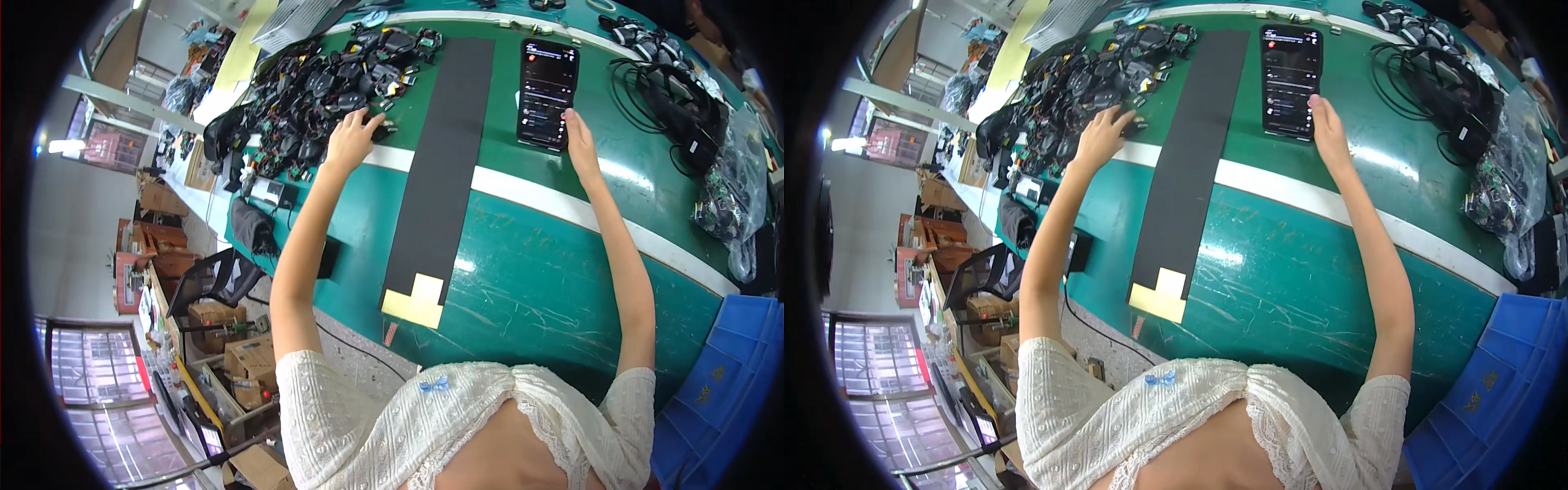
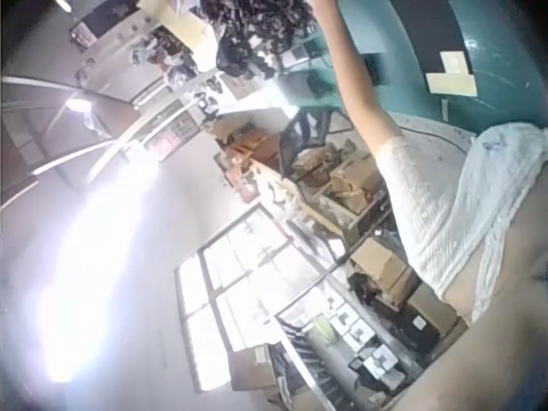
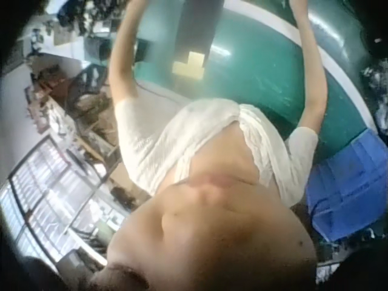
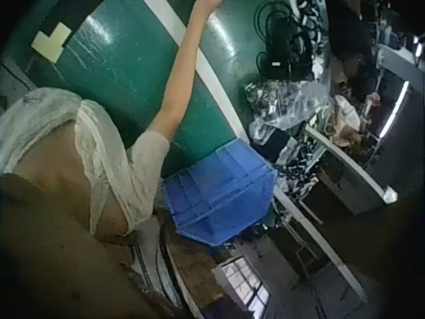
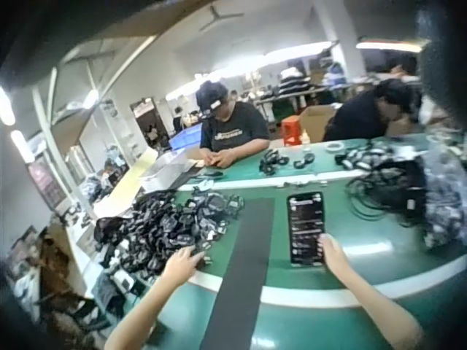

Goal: The person assembles small electronic devices at a workbench. They pick up a black plastic housing, insert a circuit board, connect a battery pack, and secure the casing. The person repeats this process for multiple units, handling components by hand.

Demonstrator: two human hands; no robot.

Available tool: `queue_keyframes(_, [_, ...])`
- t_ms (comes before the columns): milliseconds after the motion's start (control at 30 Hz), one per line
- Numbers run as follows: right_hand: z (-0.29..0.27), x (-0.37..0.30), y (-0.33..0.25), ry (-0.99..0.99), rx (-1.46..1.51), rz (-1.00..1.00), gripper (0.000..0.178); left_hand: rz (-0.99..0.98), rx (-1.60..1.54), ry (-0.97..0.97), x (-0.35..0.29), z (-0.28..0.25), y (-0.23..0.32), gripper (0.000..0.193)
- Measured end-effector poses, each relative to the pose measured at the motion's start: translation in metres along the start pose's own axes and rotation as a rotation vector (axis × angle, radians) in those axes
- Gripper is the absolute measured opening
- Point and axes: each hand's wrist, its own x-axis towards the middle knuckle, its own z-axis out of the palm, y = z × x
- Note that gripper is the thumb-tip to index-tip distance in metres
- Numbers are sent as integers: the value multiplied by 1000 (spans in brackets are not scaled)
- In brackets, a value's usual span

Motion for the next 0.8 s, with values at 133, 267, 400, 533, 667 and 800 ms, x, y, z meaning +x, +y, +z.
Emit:
queue_keyframes(133, [0, 10, 17, -28, 147, -25, 46, 195, 30, -230, 31, 5, -17, 64])
queue_keyframes(267, [4, 2, 7, -66, -24, 58, 40, 318, 43, -138, 33, -4, -26, 55])
queue_keyframes(400, [8, -1, 3, -25, 90, -6, 43, 13, -358, 39, 31, -43, -8, 51])
queue_keyframes(533, [2, 0, 5, -27, 38, -20, 43, -267, -836, 131, 25, -86, 30, 45])
queue_keyframes(667, [-3, -10, -6, 271, -391, -451, 38, -295, -1489, 183, 12, -114, 85, 34])
queue_keyframes(800, [4, -55, -37, 297, -268, -468, 35, -464, -1662, -146, -14, -137, 141, 60])
